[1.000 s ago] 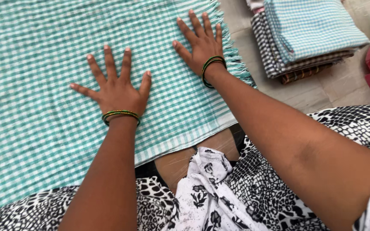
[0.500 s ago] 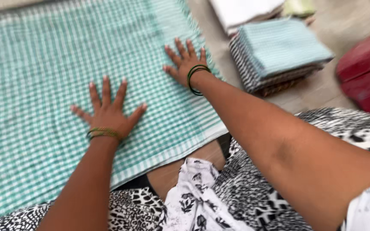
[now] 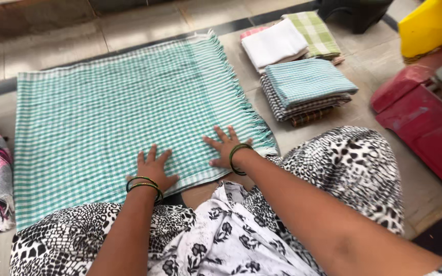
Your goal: The person folds a green and white checkered towel by hand on a tiled floor. They smooth the fabric, fold it in half, and then fold it again into a smaller rectangle.
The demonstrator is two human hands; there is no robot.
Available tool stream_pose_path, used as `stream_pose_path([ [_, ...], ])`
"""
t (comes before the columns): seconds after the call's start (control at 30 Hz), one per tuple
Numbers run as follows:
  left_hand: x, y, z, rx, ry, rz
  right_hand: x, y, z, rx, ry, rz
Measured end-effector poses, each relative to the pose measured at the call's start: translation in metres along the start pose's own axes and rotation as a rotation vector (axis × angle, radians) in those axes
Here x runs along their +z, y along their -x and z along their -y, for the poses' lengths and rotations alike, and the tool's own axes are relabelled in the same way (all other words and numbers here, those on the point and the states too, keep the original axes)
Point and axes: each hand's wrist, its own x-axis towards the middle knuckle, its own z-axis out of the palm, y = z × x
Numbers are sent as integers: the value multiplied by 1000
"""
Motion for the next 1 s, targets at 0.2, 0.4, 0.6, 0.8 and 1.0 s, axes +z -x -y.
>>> stream_pose_path([
  [0.2,1,25,3,-14,-74,21,17,7,-28,14,11,-32],
  [0.4,-3,50,4,42,247,-101,24,8,-29,98,73,-32],
  [0.6,-10,63,0,161,339,-262,24,11,-20,-139,-61,-389],
  [0.8,2,37,0,203,352,-542,16,-11,18,-192,-178,-454],
  [1.0,0,8,0,369,83,-666,-18,-45,24,-64,-105,-432],
])
